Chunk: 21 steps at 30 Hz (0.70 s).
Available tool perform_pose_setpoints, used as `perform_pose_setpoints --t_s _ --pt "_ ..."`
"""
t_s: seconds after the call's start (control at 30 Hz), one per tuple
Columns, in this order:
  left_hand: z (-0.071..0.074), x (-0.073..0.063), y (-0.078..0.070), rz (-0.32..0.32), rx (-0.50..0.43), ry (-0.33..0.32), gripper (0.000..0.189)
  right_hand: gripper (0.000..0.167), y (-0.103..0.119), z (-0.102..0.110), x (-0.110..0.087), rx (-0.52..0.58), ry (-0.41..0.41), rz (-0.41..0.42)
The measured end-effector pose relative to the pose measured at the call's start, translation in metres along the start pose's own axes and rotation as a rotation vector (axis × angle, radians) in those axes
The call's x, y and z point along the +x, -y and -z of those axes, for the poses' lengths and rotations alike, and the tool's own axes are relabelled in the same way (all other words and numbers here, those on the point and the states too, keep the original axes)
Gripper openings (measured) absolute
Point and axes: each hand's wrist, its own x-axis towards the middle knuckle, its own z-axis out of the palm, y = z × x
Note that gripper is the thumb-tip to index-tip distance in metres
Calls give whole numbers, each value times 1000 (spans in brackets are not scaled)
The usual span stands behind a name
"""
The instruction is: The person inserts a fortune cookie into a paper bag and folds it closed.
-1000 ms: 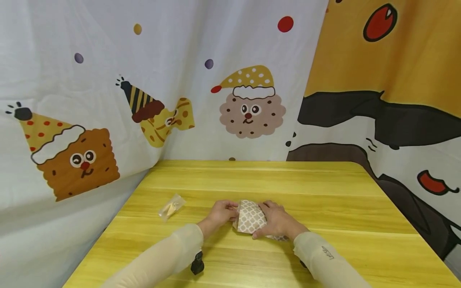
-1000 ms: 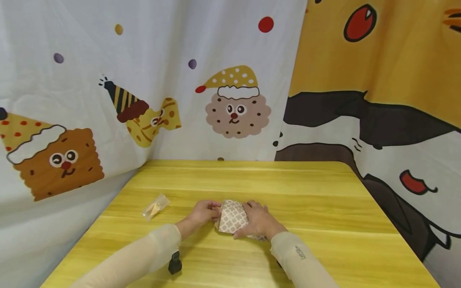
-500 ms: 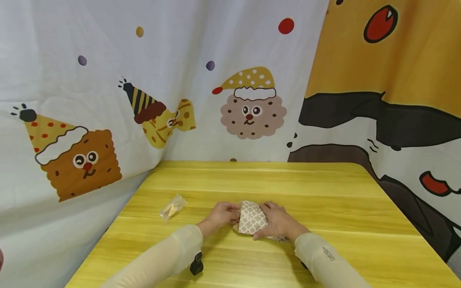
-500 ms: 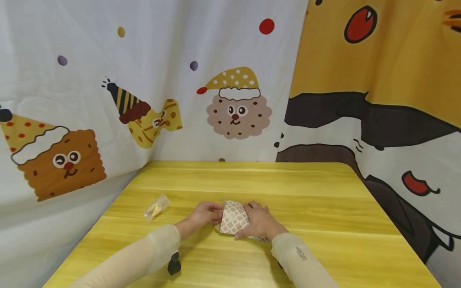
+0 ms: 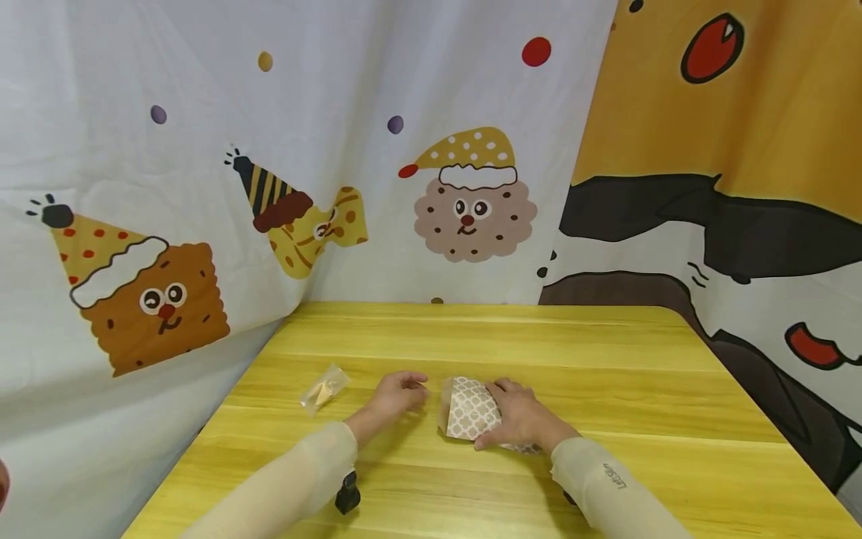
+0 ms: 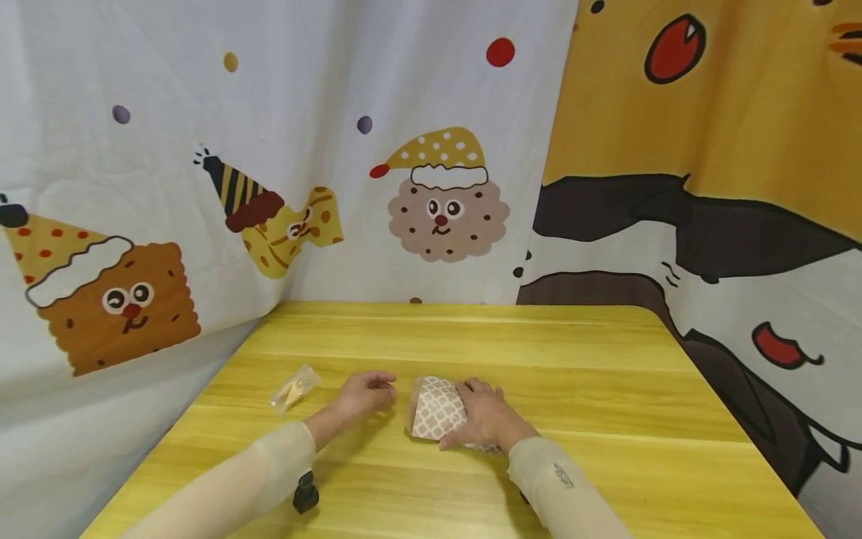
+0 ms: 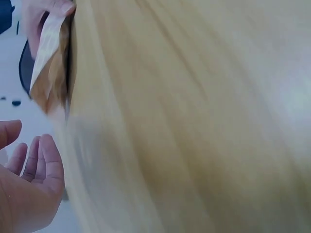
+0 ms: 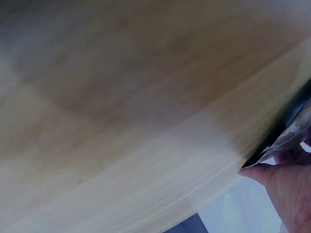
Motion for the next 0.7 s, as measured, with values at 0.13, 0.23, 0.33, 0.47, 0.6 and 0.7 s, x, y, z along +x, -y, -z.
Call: perform_pose_setpoints --t_s 0.13,0.23,0.33,0.47,0.6,0.7 --pt "27 -2 3 -23 77 -88 33 123 -2 -1 0 -7 -7 17" --pt "53 -5 4 -6 134 -181 33 123 -2 -1 0 -4 -8 19" --pt "83 -9 6 13 167 -251 36 122 -2 -1 0 -1 -6 14" --pt "122 -19 13 20 244 -302 46 122 -1 0 0 -2 1 10" --pt "151 -32 27 38 360 -297 56 122 -1 0 0 -8 -3 15" --pt "167 -42 37 78 415 -267 66 122 -2 -1 0 -12 -8 21"
